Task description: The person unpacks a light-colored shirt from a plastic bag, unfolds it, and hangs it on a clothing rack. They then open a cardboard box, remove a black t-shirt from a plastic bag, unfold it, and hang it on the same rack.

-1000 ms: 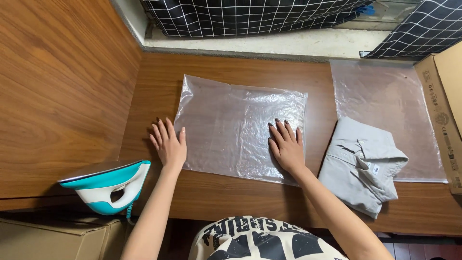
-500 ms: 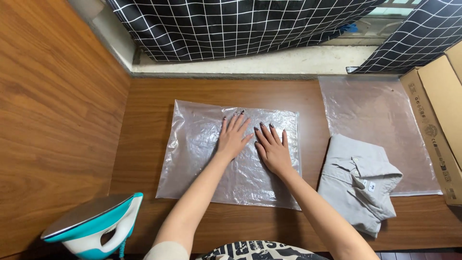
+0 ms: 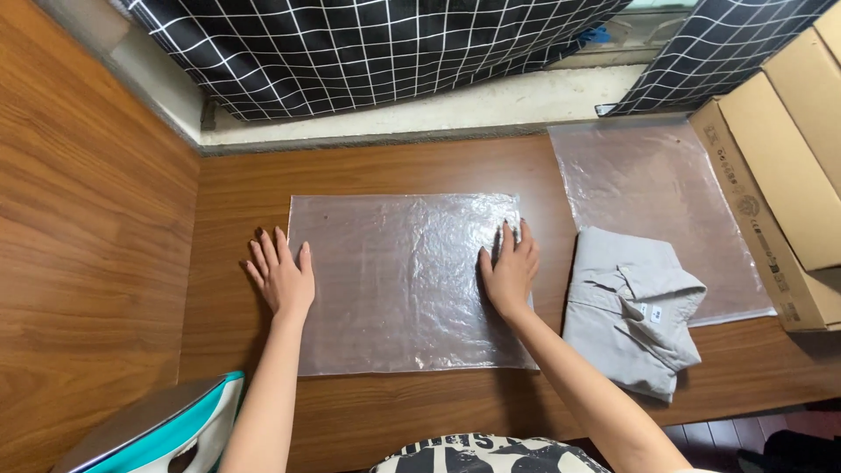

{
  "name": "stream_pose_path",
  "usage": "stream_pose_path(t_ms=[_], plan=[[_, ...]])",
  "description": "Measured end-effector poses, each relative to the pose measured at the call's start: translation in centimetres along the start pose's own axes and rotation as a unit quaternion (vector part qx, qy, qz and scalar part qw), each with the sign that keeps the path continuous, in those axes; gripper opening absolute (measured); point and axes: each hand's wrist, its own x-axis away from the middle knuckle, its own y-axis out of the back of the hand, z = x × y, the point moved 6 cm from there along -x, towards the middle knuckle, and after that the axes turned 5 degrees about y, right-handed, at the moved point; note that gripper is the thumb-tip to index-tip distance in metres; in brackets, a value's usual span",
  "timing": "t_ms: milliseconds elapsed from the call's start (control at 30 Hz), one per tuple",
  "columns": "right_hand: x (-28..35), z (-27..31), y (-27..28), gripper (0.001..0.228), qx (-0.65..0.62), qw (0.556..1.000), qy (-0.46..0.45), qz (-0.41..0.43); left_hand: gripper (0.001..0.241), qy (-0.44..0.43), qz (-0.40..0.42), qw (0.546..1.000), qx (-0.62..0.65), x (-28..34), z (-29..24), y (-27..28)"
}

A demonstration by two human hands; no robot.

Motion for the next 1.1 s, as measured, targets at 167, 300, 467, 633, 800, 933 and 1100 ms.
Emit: stream_pose_path(t_ms=[167, 300, 467, 633, 800, 933, 1100], plan=[[-0.3, -9.1, -3.1, 0.092, -0.085, 0.988, -0.128, 0.027, 0.075, -0.017, -0.019, 1.0, 0.005, 1.0, 0.6, -0.6], [0.0, -12.5, -3.0, 0.075, -0.251, 0.926, -0.254, 0.122, 0.076, -0.036, -0.042, 0.998, 0.02, 1.4, 0.3, 0.1], [1.3, -11.4, -1.2, 0.041, -0.365, 0.887, -0.229, 0.168, 0.077, -0.042, -0.04, 0.998, 0.02, 2.4, 0.4, -0.4], [1.9, -8.8, 4.4, 0.03, -0.491, 0.836, -0.186, 0.157, 0.082, -0.029, -0.032, 0.999, 0.031, 3.2, -0.6, -0.6], [0.1, -9.8, 11.7, 0.026, -0.533, 0.829, -0.149, 0.076, 0.08, -0.003, -0.029, 0.997, 0.067, 3.8, -3.3, -0.6], [-1.8, -20.3, 15.5, 0.032, -0.548, 0.803, -0.232, -0.022, 0.08, 0.007, -0.03, 0.996, 0.081, 2.8, -6.4, -3.9], [-1.0, -33.7, 20.1, 0.035, -0.543, 0.753, -0.264, -0.261, 0.058, -0.134, -0.05, 0.979, 0.143, 5.3, -16.1, -7.5]])
